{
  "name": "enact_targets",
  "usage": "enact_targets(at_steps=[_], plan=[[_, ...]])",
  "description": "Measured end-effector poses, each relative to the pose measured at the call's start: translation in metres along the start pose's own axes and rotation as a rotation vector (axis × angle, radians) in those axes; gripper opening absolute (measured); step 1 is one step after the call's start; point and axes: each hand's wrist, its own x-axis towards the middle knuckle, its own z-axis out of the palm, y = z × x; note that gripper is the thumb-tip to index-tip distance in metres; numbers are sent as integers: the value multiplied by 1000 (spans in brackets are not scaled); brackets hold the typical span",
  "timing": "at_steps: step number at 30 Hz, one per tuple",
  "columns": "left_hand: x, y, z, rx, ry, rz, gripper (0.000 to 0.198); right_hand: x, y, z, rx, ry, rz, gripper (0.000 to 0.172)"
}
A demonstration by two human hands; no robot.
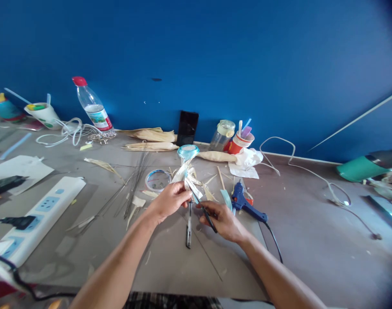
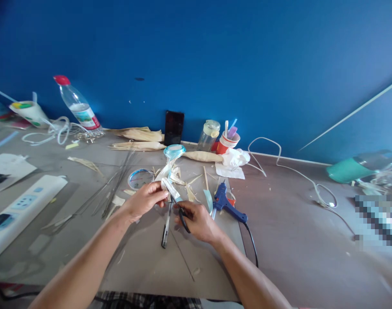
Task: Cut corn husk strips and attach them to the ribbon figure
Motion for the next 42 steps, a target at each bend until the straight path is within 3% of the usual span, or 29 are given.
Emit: enact_targets(at_steps=[14, 22, 42], plan=[[-1, 3, -1, 51, 75, 28, 31, 0, 4, 2, -6, 51, 16, 30], [1, -3, -1, 152, 166, 72, 26, -1, 3, 0, -6, 38, -7, 25], [1, -4, 1, 67, 97, 26, 22, 0, 3, 2, -72, 57, -43, 26]])
